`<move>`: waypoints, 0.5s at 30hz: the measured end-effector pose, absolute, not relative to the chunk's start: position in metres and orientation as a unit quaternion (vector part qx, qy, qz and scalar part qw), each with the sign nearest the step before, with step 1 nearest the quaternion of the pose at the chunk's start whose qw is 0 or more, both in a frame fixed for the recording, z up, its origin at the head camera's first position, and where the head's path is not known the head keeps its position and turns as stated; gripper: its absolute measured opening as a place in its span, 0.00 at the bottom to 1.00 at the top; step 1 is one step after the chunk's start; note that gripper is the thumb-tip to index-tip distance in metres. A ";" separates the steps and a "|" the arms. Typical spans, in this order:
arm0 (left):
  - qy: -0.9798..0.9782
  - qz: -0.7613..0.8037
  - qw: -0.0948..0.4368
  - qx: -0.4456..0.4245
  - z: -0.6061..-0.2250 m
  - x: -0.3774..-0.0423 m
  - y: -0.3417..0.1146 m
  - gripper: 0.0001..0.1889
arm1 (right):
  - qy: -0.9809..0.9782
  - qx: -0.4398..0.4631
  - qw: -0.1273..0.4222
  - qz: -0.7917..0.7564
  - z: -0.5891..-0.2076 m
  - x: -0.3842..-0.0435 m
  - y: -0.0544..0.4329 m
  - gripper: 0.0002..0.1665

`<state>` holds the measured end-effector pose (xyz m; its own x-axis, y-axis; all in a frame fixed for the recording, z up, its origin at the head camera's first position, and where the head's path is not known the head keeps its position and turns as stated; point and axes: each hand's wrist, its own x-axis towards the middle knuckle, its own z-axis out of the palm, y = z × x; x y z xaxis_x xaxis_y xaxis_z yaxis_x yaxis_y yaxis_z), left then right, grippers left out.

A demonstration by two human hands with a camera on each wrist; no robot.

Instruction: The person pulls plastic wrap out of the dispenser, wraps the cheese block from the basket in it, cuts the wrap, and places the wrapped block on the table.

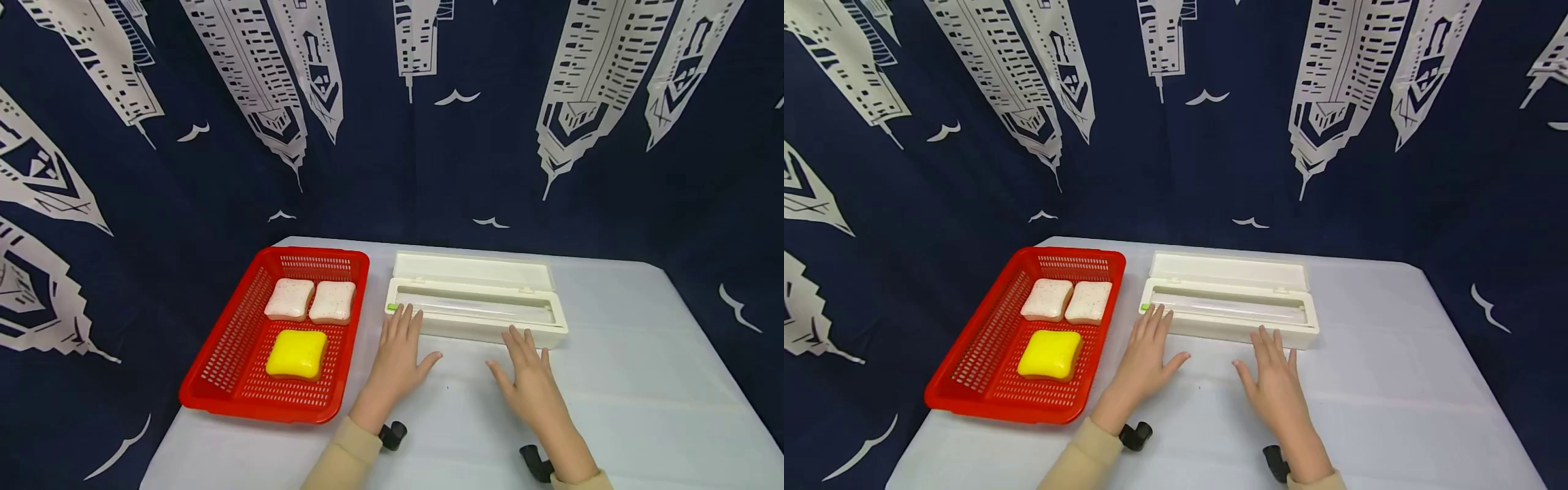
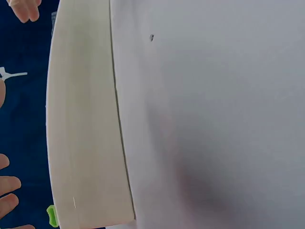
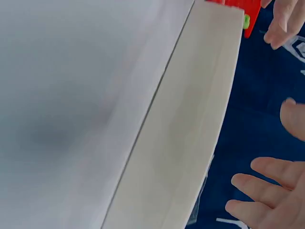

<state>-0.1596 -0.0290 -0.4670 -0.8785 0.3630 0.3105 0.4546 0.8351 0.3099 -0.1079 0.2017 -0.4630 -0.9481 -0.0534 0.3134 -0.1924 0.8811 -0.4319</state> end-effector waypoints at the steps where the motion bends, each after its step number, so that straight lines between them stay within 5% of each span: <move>1: -0.950 -0.190 0.126 -0.213 -0.467 -0.162 -0.029 0.40 | -0.957 0.062 0.159 0.236 -0.462 -0.111 0.205 0.36; 6: -0.951 -0.189 0.145 -0.198 -0.466 -0.180 -0.028 0.36 | -0.948 0.030 0.213 0.235 -0.454 -0.127 0.223 0.29; 15: -0.952 -0.223 0.124 -0.171 -0.467 -0.207 -0.029 0.27 | -0.951 0.020 0.222 0.214 -0.453 -0.156 0.253 0.23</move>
<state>-0.2070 -0.0291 -0.4674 -0.9108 0.2706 0.3119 0.3809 0.8422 0.3816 -0.1560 0.2531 -0.4535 -0.9006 0.0565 0.4309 -0.1337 0.9075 -0.3982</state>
